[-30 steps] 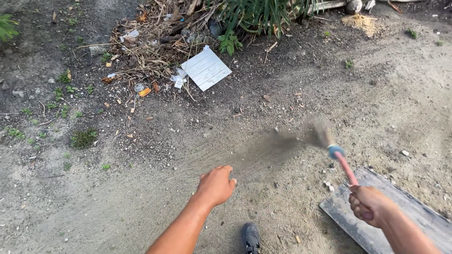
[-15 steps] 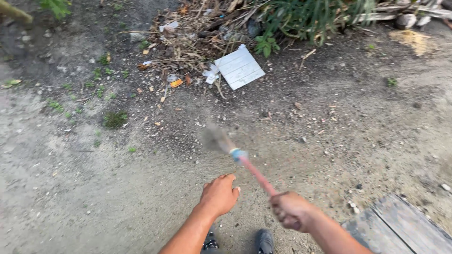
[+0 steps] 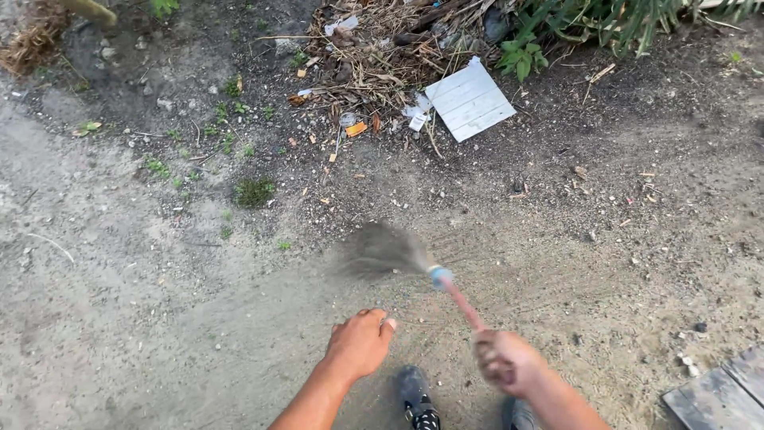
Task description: The recorder uses a broom to sweep dirt and debris on the ground outdoors.
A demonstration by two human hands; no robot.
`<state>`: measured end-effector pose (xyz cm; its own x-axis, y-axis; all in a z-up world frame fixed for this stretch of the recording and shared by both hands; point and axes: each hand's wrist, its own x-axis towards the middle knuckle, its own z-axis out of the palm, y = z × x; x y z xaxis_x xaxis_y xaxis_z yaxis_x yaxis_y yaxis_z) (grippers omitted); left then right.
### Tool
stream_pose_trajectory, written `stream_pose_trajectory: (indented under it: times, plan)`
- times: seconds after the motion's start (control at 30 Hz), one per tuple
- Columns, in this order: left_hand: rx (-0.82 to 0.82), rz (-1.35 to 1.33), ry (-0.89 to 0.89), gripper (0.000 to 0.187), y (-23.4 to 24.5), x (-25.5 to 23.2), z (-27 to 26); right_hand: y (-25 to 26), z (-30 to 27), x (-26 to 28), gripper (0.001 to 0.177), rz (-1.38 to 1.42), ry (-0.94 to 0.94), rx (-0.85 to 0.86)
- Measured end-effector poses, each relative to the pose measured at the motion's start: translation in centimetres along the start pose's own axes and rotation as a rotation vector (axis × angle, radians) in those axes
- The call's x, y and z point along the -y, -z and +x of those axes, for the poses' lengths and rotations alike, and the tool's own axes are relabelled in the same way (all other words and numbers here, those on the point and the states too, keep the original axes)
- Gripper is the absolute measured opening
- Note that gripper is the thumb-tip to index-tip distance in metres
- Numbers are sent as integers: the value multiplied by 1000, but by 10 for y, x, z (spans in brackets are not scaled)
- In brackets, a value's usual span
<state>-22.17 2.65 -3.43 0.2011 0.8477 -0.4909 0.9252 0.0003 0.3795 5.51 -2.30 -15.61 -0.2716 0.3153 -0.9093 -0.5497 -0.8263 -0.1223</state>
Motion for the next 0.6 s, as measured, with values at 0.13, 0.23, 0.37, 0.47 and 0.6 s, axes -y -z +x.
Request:
stream_pose_trajectory:
  times: [0.13,0.23,0.37,0.47,0.6]
  plan:
    - [1,-45,2,42,13,10,16,16,-50,27,12,84,219,-239]
    - [13,-51,-30,43,18,6,28,18,-60,39,12,143,328,-341]
    - [-2,-66,-115,42,17,4,37,5,-79,48,13,140,414,-453]
    - [42,-48,-101,40,21,-3,35,2,-80,49,18,34,365,-399]
    - [68,-41,-87,39,18,-6,38,-41,-72,29,20,-52,250,-230]
